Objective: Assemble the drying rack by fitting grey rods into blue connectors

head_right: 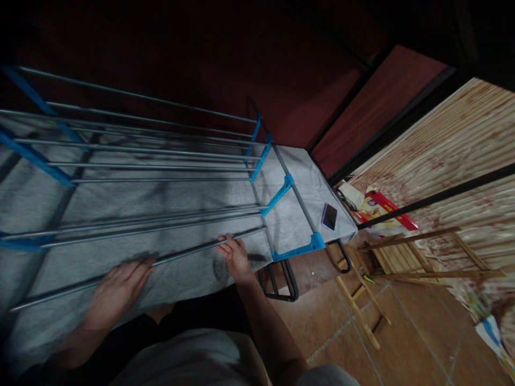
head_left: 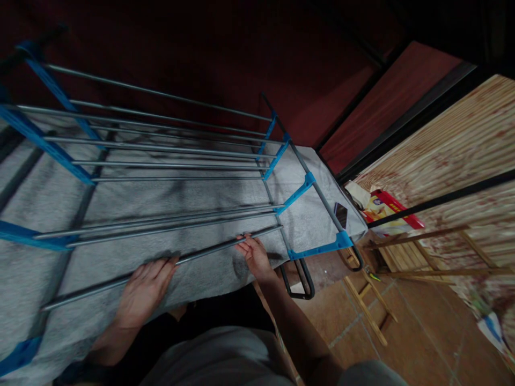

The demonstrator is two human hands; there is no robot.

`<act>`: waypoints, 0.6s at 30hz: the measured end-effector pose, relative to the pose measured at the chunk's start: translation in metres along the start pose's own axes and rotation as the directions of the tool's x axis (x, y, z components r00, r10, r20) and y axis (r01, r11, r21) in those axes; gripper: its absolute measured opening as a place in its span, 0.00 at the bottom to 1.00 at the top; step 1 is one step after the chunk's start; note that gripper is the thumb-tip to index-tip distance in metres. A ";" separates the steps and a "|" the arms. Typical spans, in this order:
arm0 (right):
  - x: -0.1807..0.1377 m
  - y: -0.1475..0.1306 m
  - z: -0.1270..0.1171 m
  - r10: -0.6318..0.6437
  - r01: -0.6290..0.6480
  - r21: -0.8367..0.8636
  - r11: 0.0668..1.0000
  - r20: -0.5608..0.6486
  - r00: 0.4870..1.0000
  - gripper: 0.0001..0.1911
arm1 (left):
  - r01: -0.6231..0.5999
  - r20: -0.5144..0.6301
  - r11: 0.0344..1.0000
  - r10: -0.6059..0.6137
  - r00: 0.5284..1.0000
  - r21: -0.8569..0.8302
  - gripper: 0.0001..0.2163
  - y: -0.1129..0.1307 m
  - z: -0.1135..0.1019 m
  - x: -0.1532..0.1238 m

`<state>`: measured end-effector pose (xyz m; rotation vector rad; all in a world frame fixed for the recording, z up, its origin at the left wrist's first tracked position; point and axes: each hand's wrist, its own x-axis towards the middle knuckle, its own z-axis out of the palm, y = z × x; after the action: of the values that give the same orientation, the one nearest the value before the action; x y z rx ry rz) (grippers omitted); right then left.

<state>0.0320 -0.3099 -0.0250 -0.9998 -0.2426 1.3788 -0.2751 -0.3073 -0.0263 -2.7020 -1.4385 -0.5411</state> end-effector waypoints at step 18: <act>-0.003 -0.009 -0.002 -0.048 0.048 0.005 0.999 -0.061 0.997 0.08 | -0.043 -0.082 0.998 0.047 0.996 0.047 0.19 -0.005 0.007 -0.003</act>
<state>0.0388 -0.3123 -0.0185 -1.0231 -0.2156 1.3027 -0.2786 -0.3053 -0.0341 -2.6366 -1.3496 -0.6032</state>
